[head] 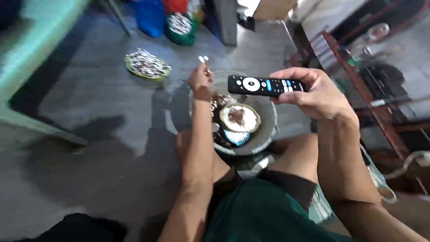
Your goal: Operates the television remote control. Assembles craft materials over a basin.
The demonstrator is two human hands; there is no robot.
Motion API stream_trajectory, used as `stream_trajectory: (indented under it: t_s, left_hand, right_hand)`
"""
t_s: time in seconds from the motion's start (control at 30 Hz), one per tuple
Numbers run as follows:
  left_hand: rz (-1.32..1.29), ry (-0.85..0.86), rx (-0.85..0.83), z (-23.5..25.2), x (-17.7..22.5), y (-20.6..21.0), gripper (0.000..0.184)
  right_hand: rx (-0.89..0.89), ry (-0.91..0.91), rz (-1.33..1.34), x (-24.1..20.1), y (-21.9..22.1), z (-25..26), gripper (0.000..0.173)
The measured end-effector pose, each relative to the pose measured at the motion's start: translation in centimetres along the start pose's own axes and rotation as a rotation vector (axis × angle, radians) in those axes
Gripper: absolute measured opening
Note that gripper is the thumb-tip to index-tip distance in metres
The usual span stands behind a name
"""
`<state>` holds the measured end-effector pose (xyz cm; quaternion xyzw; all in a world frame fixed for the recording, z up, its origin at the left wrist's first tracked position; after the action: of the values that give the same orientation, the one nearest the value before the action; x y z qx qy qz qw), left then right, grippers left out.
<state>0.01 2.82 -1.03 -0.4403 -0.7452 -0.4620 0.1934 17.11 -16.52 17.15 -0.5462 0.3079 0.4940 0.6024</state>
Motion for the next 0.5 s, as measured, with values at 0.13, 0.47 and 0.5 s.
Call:
stream_trajectory:
  t_s: [0.13,0.47,0.5]
  left_hand:
    - [0.108,-0.042,-0.068,-1.0,-1.9,1.8,0.021]
    - [0.310,0.001,-0.194,-2.9,-5.0,4.4,0.018]
    - [0.320,0.005,-0.190,-3.1,-5.1,4.5,0.017]
  right_hand:
    - [-0.159,0.138,0.081,4.9,-4.2,-13.2,0.051]
    - [-0.422,0.174,0.741,13.1,3.0,-21.5,0.066]
    - [-0.419,0.187,0.786,13.7,4.1,-21.1,0.066]
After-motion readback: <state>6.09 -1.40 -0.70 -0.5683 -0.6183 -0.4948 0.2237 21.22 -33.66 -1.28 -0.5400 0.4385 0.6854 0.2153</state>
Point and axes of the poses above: each hand's wrist, its own z-axis towards the middle knuckle, its own y-axis out of the palm, x = y × z, the point moved 3 cm from there along z, towards the middle knuckle, and after that the axes turned 12 degrees about -y, right-handed, at the moved point
